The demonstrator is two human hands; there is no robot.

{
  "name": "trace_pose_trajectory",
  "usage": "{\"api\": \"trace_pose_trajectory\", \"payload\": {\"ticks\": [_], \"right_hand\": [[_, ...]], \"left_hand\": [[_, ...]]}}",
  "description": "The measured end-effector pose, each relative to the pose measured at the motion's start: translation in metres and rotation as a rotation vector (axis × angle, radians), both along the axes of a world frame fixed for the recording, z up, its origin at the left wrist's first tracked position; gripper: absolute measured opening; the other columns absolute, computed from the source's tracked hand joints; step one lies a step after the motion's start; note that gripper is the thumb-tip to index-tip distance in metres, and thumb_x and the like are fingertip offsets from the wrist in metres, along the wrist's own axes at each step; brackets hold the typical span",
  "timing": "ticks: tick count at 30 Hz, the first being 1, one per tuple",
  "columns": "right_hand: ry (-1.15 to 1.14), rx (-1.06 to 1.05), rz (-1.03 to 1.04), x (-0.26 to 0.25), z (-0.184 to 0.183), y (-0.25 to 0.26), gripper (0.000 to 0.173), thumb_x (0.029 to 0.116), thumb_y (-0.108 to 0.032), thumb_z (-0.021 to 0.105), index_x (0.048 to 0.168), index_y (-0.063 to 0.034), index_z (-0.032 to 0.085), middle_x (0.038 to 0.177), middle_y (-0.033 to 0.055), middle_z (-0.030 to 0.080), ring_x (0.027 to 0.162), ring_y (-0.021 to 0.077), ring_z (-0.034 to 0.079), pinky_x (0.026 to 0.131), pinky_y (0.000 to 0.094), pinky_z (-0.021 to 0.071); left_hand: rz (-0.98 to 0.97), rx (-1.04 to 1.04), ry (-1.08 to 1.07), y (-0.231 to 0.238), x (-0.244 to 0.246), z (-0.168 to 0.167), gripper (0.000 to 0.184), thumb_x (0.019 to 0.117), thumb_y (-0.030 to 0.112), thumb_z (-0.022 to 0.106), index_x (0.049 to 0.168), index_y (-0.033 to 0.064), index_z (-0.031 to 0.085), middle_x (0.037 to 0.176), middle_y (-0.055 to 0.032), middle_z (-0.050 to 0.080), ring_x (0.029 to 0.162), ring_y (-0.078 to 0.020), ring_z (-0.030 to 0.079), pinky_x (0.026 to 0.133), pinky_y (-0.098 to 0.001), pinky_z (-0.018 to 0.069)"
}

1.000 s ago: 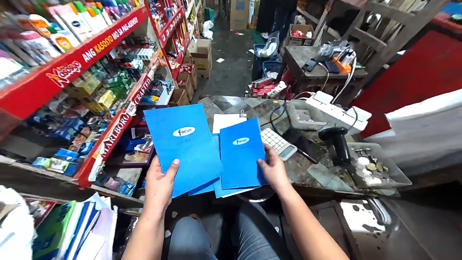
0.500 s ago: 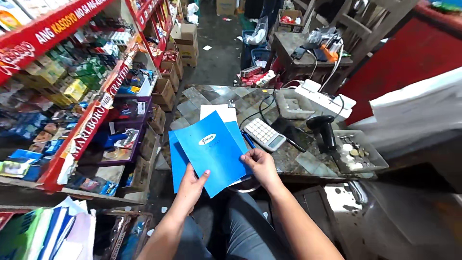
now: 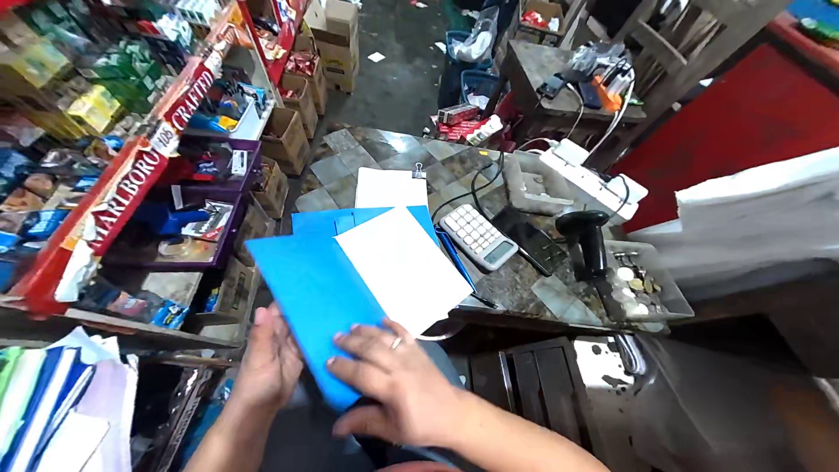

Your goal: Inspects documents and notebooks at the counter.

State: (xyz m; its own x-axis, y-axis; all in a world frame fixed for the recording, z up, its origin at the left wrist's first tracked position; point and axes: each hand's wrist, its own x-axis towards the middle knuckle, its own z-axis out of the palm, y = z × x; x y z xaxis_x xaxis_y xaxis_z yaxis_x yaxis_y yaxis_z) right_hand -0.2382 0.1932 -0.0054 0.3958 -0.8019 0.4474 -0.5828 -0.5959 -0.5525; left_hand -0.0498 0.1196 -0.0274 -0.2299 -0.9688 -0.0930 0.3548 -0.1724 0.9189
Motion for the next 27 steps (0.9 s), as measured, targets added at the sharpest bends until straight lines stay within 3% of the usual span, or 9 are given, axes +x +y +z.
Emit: {"api": "trace_pose_trajectory", "payload": {"ticks": [1,2,5,7,10,13,15,18,27], "right_hand": [[-0.016,0.036,0.056,0.006,-0.007,0.002,0.052,0.1022,-0.052,0.052,0.127,-0.0096,0.070,0.136,0.0151,0.066,0.130,0.0344,0.060,0.109,0.0616,0.0428],[-0.031,0.054,0.034,0.007,-0.014,0.003,0.052,0.1035,-0.051,0.049,0.126,-0.0095,0.070,0.136,0.0151,0.066,0.131,0.0348,0.059,0.110,0.0606,0.0425],[0.067,0.068,-0.415,-0.018,-0.028,0.001,0.051,0.1050,-0.046,0.047,0.130,-0.0068,0.069,0.141,0.0221,0.060,0.136,0.0447,0.051,0.111,0.0629,0.0399],[0.260,0.155,-0.704,-0.044,-0.036,-0.006,0.066,0.1017,-0.053,0.049,0.145,-0.0045,0.057,0.152,0.0315,0.045,0.143,0.0587,0.035,0.110,0.0792,0.0253],[0.412,0.280,-0.805,-0.067,-0.045,-0.006,0.075,0.1012,-0.066,0.035,0.156,-0.0151,0.047,0.158,0.0316,0.037,0.147,0.0619,0.022,0.109,0.0853,0.0119],[0.458,0.289,-0.741,-0.063,-0.052,0.004,0.073,0.0985,-0.074,0.030,0.151,-0.0289,0.053,0.158,0.0317,0.036,0.147,0.0616,0.022,0.107,0.0868,0.0115],[0.485,0.306,-0.725,-0.059,-0.053,0.005,0.072,0.0973,-0.075,0.031,0.149,-0.0316,0.056,0.159,0.0329,0.033,0.147,0.0621,0.021,0.107,0.0868,0.0108],[0.494,0.321,-0.716,-0.056,-0.055,0.004,0.072,0.0985,-0.072,0.034,0.150,-0.0259,0.055,0.160,0.0335,0.030,0.148,0.0614,0.020,0.108,0.0859,0.0108],[0.472,0.362,-0.679,-0.048,-0.051,0.002,0.080,0.1000,-0.068,0.036,0.154,-0.0097,0.048,0.164,0.0219,0.033,0.150,0.0556,0.023,0.109,0.0844,0.0108]], "left_hand": [[0.086,0.024,-0.070,0.002,0.001,0.002,0.051,0.1066,0.038,0.047,0.143,0.0034,0.038,0.114,-0.0007,0.071,0.101,-0.0111,0.072,0.087,-0.0316,0.0627],[0.150,0.059,-0.156,0.002,0.003,0.002,0.046,0.1036,0.013,0.050,0.145,0.0011,0.036,0.115,-0.0045,0.069,0.099,-0.0110,0.072,0.084,-0.0299,0.0633],[0.199,0.098,-0.290,-0.003,0.014,-0.012,0.081,0.0880,-0.014,0.060,0.157,0.0048,0.021,0.136,-0.0116,0.059,0.110,-0.0118,0.069,0.087,-0.0279,0.0615],[0.209,0.056,-0.291,-0.006,0.020,-0.023,0.096,0.0845,-0.014,0.062,0.162,0.0091,0.010,0.141,-0.0134,0.056,0.113,-0.0132,0.068,0.088,-0.0286,0.0613],[0.238,0.003,-0.331,-0.010,0.021,-0.030,0.103,0.0842,-0.012,0.064,0.163,0.0124,0.003,0.137,-0.0133,0.061,0.108,-0.0125,0.071,0.085,-0.0272,0.0619],[0.221,-0.112,-0.441,-0.016,0.023,-0.037,0.089,0.0850,-0.009,0.063,0.161,0.0037,0.019,0.148,-0.0141,0.052,0.122,-0.0098,0.063,0.095,-0.0242,0.0564],[0.212,-0.168,-0.555,-0.018,0.025,-0.041,0.064,0.0874,-0.004,0.064,0.149,-0.0019,0.045,0.151,-0.0156,0.050,0.128,-0.0103,0.058,0.102,-0.0250,0.0510],[0.222,-0.148,-0.623,-0.019,0.025,-0.042,0.047,0.0920,-0.001,0.063,0.139,-0.0005,0.057,0.146,-0.0138,0.056,0.129,-0.0105,0.056,0.103,-0.0259,0.0489],[0.186,-0.127,-0.678,-0.012,0.022,-0.045,0.066,0.0892,0.013,0.066,0.151,0.0035,0.045,0.155,-0.0171,0.044,0.142,-0.0201,0.044,0.113,-0.0356,0.0404]]}}
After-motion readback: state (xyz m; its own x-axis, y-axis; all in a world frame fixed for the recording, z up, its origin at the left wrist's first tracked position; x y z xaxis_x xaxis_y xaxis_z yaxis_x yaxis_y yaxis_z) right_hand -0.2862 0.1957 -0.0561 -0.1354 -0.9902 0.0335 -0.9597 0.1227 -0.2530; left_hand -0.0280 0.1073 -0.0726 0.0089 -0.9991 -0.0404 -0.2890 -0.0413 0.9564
